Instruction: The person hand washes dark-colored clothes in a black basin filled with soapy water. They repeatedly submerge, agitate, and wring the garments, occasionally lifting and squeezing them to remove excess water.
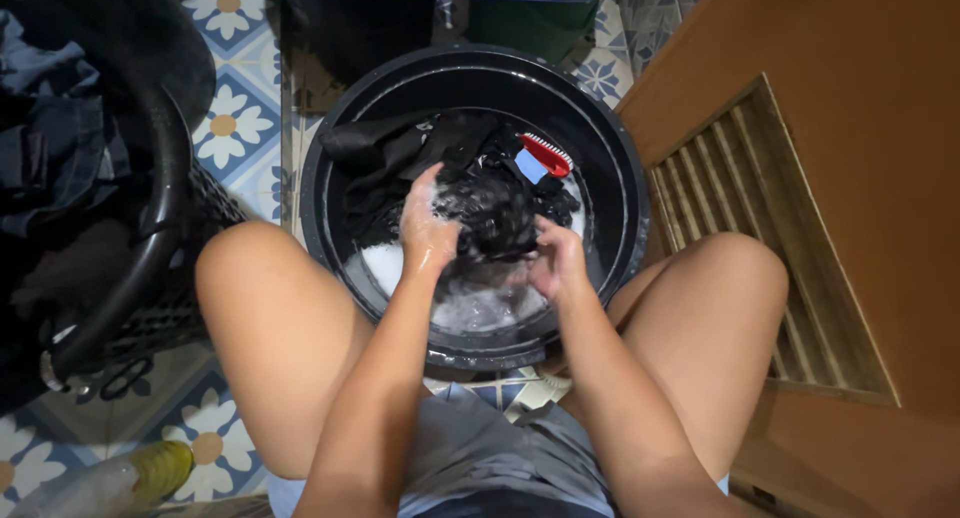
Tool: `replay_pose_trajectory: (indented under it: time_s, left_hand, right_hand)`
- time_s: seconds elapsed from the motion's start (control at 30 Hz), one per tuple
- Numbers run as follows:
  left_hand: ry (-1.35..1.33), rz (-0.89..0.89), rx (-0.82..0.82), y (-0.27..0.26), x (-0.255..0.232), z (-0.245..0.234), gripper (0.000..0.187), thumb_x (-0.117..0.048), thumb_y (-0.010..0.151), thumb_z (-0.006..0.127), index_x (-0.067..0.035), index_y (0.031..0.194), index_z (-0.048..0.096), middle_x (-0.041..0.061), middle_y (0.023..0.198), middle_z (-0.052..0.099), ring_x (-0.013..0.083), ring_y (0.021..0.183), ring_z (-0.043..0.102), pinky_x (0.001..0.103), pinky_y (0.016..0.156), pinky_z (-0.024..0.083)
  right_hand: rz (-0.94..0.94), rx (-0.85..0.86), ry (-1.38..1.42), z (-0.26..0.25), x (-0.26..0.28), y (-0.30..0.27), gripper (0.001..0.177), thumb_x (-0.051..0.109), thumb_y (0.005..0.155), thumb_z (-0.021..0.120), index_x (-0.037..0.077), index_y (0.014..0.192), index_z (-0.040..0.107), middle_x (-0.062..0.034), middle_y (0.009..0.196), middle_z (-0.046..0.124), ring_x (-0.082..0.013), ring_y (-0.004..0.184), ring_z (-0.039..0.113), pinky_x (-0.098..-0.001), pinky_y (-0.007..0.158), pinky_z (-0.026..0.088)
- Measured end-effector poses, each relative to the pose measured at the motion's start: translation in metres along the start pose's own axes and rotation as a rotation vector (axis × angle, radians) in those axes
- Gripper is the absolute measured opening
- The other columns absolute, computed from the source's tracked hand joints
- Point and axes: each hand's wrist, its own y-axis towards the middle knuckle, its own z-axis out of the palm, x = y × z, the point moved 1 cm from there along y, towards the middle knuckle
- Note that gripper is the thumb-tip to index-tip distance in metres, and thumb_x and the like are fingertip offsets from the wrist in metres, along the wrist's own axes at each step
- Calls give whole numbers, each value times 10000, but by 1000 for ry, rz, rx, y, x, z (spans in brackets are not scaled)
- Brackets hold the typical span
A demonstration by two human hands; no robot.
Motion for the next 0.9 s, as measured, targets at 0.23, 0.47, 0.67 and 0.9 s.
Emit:
replay_pose_trajectory:
  time_s: [0.23,0.47,0.67,0.9]
  left_hand:
    - [-50,255,332,-22,-54,-9,761,139,579,601,-152,1278,677,128,1212,710,314,1200,680,343,1055,517]
    - [-590,79,530,-16,-34,8,553,142,663,568,-2,1177,712,107,1160,732,229,1124,684,327,1053,516]
    - [-993,-241,387,-10,-7,11,476,46,737,484,36,1162,696,164,1114,720,252,1021,696,354,967,559]
    - [-1064,-476,-52,1,72,27,469,-146,861,501,-33,1304,607,131,1211,692,248,1111,666,349,1002,527]
  right_hand:
    - [167,108,345,40,-25,-6,807,762,836,536,126,1325,624,-157,1349,630,-417,1214,593,-702,1007,403]
    - [-222,325,529,4,-50,19,516,471,986,553,38,1229,692,-181,1195,722,-362,1071,700,-490,982,549]
    - [-172,231,540,16,-38,5,501,380,880,572,10,1194,699,-179,1170,737,-361,1039,723,-499,979,568]
    - [-79,316,398,25,-34,14,437,324,915,673,-19,1184,690,-182,1134,742,-342,1021,713,-486,978,567]
